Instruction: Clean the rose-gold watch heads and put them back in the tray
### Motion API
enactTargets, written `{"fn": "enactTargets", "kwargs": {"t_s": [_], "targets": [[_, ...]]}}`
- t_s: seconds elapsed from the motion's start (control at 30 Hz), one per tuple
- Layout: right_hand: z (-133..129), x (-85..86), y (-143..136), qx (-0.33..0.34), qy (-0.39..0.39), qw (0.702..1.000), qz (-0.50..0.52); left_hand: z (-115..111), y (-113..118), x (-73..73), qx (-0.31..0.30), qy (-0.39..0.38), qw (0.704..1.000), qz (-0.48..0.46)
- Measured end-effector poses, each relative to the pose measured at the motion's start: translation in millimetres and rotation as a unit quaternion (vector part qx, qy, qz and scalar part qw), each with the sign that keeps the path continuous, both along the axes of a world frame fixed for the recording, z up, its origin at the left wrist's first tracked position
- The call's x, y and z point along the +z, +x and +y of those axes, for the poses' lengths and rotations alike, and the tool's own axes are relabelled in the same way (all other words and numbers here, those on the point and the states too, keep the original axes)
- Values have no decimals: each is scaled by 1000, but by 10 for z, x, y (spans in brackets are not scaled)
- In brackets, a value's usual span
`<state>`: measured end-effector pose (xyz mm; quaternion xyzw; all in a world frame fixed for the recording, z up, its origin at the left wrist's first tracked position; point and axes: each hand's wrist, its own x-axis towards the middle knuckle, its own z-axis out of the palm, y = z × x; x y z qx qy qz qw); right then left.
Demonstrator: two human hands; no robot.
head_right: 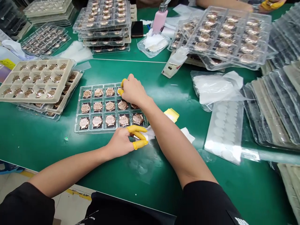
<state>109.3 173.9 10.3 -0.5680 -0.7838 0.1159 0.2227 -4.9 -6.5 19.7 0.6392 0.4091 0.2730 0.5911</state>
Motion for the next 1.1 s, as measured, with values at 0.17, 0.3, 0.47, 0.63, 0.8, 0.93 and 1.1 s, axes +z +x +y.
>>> {"fn": "enactTargets", "kwargs": {"t_s": [0.17, 0.3, 0.47, 0.63, 0.8, 0.93, 1.1], "targets": [[18, 86, 41, 6, -30, 999, -27, 14, -1, -21, 1, 17, 1000, 2], [-2, 174, 51, 20, -47, 999, 1, 12, -4, -16, 0, 14, 1000, 11], [-86, 321, 114, 32, -84, 985, 150, 10, -1, -11, 0, 11, 1000, 2], [-876, 474, 445, -18, -19, 944, 330, 22, 22, -76, 46, 14, 999, -22], [-1921, 322, 795, -52, -25, 915, 400, 25, 22, -137, 42, 25, 996, -80], [-2161, 191, 881, -42, -27, 925, 378, 25, 14, -136, 11, 17, 994, -108], [-2131, 141, 977, 16, -25, 944, 330, 44, 15, -135, 9, 13, 994, -110]]}}
